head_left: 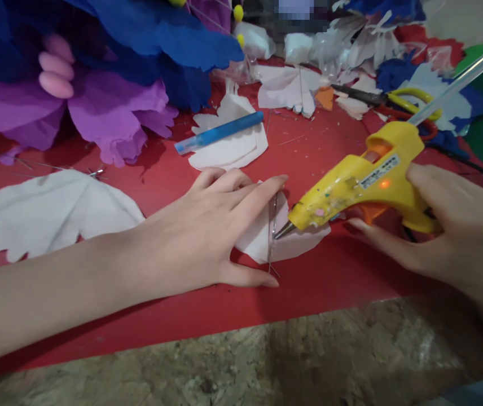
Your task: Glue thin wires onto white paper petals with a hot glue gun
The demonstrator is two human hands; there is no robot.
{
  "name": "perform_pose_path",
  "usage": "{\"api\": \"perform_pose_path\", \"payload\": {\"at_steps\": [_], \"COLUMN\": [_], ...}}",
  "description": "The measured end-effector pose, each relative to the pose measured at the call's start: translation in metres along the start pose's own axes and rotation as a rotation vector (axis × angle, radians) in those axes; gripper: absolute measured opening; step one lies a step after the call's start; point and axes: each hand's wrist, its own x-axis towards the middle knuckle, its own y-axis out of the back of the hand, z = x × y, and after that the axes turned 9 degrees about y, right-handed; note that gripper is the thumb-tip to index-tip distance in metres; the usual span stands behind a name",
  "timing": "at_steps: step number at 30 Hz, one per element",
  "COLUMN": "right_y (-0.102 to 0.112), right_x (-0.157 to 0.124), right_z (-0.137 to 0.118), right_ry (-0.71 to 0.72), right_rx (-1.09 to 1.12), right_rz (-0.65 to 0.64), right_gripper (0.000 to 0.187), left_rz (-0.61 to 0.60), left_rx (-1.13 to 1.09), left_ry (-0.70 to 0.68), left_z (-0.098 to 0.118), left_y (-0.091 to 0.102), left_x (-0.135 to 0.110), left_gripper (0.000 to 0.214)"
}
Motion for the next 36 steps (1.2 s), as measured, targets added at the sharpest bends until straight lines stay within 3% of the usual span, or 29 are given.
{"api": "perform_pose_path", "payload": {"at_steps": [8,23,28,33,36], "right_y": [-0.006,0.004,0.002,-0.003,-0.003], "right_x": [0.005,0.001,0.002,0.003,0.003], "right_z": [0.001,-0.006,-0.007,-0.001,-0.001], "right_ry": [-0.158,0.059,-0.006,-0.092,-0.068], "right_rx": [-0.104,0.003,-0.016,-0.061,-0.06], "right_rz": [-0.04,0.017,-0.009,-0.022,0.002], "right_gripper": [0.044,0.037,0.035,0.041,0.043], "left_rz": [0.026,0.029,0.021,0.014,0.022], "left_rx": [0.008,-0.001,-0.005,-0.002,0.01], "left_ry": [-0.037,-0.04,0.008,-0.004,-0.018], "left_z": [0.0,0.001,0.004,0.001,-0.001], "left_y": [0.0,0.001,0.003,0.001,0.0], "left_x": [-0.001,0.0,-0.001,-0.002,-0.001], "left_gripper": [0.076,0.084,0.072,0.076,0.081]}}
